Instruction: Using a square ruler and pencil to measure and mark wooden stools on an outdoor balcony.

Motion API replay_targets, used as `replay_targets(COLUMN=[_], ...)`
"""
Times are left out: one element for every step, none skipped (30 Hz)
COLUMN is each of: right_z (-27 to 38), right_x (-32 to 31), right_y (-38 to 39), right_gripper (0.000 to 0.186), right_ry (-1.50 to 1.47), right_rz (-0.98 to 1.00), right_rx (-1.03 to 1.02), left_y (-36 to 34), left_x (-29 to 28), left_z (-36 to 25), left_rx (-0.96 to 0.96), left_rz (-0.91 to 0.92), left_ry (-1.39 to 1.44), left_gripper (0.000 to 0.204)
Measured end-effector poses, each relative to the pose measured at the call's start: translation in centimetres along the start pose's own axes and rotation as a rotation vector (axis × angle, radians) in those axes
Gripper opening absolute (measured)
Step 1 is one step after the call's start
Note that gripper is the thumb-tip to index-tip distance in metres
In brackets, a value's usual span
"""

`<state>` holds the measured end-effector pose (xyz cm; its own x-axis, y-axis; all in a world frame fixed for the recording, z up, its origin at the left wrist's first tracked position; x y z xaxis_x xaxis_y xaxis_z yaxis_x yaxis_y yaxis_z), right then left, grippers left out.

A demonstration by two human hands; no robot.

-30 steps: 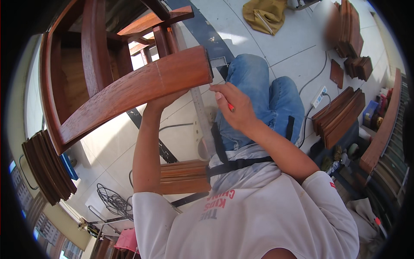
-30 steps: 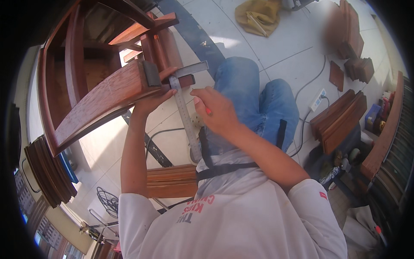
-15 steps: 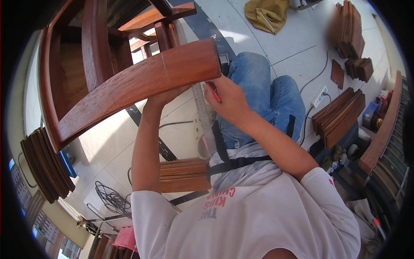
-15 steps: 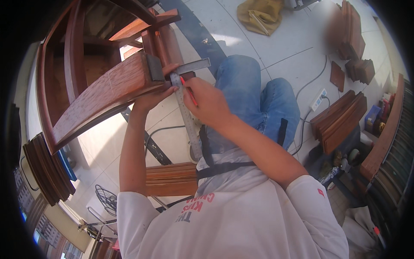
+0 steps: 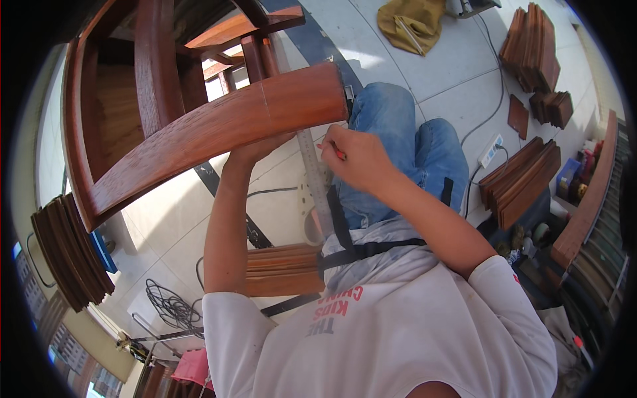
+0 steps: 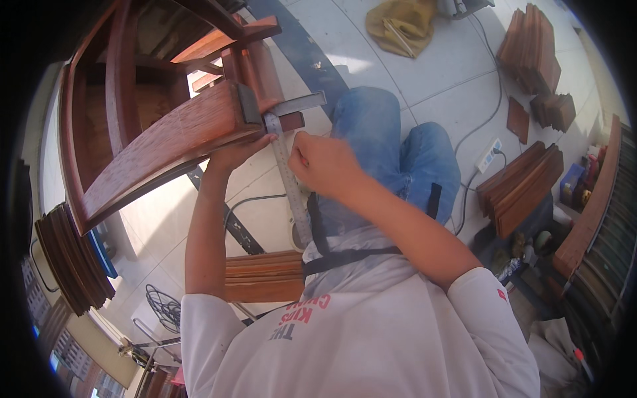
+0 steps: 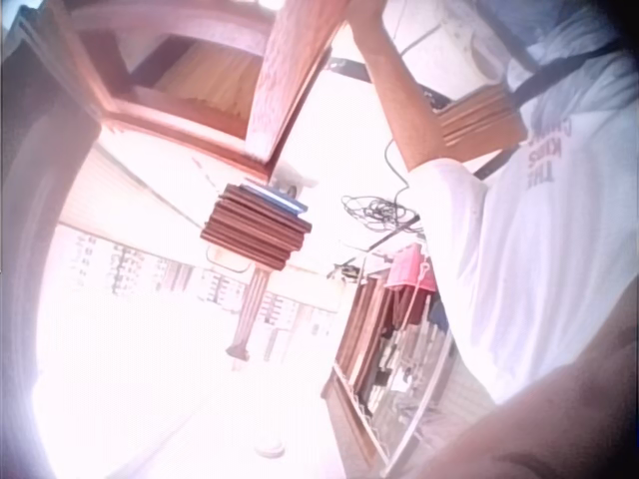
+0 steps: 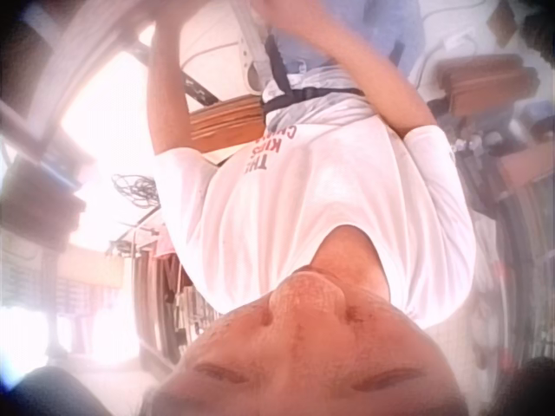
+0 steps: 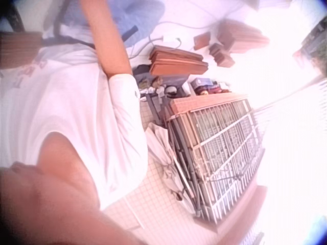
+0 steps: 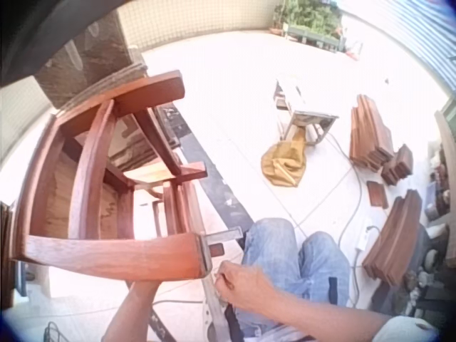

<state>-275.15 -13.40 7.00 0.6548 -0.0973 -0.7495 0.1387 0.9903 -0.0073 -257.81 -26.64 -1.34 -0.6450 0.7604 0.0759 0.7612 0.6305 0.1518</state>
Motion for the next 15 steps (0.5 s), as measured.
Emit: replay_targets(right_z=[0.0, 0.4, 0.6, 0.7, 0.7, 0.5, 0.2, 0.1, 0.2, 0.6, 0.9, 1.0, 1.0, 1.2, 1.1], right_x=[-0.1, -0.5, -0.9, -1.4, -0.9, 0.5, 1.8, 2.7, 3.9, 4.9, 5.6, 6.4, 7.0, 7.1, 7.0], right_y=[0.8, 1.1, 1.4, 1.7, 2.2, 3.1, 4.0, 4.9, 5.7, 6.0, 6.1, 6.1, 6.2, 6.4, 6.5], right_gripper=[0.021, 0.021, 0.025, 0.029, 0.029, 0.032, 0.035, 0.035, 0.039, 0.043, 0.043, 0.044, 0.046, 0.046, 0.043], right_ry=[-0.016, -0.012, -0.054, -0.091, -0.094, -0.038, 0.021, 0.026, 0.013, -0.008, -0.010, -0.080, -0.150, -0.150, -0.348], right_rz=[0.153, 0.152, 0.145, 0.132, 0.129, 0.137, 0.143, 0.136, 0.175, 0.218, 0.213, 0.273, 0.334, 0.327, 0.210], right_rx=[0.114, 0.115, 0.196, 0.275, 0.267, 0.229, 0.202, 0.206, 0.237, 0.254, 0.246, 0.306, 0.368, 0.363, 0.440], left_y=[-0.3, -0.3, -0.1, -0.4, -0.4, -0.2, -0.3, -0.6, -0.6, -0.4, -0.4, -0.4, -0.3, -0.3, -0.3], left_x=[0.4, 0.4, 0.3, 0.5, 0.0, -0.7, -1.0, -0.2, 0.5, 0.6, 0.4, 0.3, 0.4, 0.6, 0.8], left_z=[-0.2, -0.4, -0.7, -1.4, -0.5, 0.8, 1.6, 0.4, -0.6, -1.8, -1.8, -1.7, -1.8, -1.5, -1.3], left_rx=[0.030, 0.032, 0.008, -0.011, -0.007, 0.051, 0.108, 0.113, 0.052, -0.013, -0.009, 0.075, 0.160, 0.167, 0.182], left_rz=[0.006, 0.007, 0.016, 0.025, 0.020, 0.066, 0.121, 0.129, 0.093, 0.041, 0.036, 0.006, -0.023, -0.024, -0.081], left_ry=[0.397, 0.399, 0.060, -0.280, -0.287, -0.172, -0.052, -0.051, -0.335, -0.628, -0.636, -0.619, -0.601, -0.607, -0.477], left_gripper=[0.067, 0.067, 0.066, 0.066, 0.066, 0.064, 0.066, 0.066, 0.064, 0.061, 0.061, 0.056, 0.051, 0.051, 0.047])
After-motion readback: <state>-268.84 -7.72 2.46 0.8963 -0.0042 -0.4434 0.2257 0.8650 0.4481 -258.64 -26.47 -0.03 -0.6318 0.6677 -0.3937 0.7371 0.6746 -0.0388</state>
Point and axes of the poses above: each hand's wrist, its own y-axis away from the middle knuckle, its own x-axis out of the palm, z = x × y, the point moved 3 cm from there along -y, towards the middle knuckle, and after that the axes turned 12 degrees about y, right-handed, at the moved point
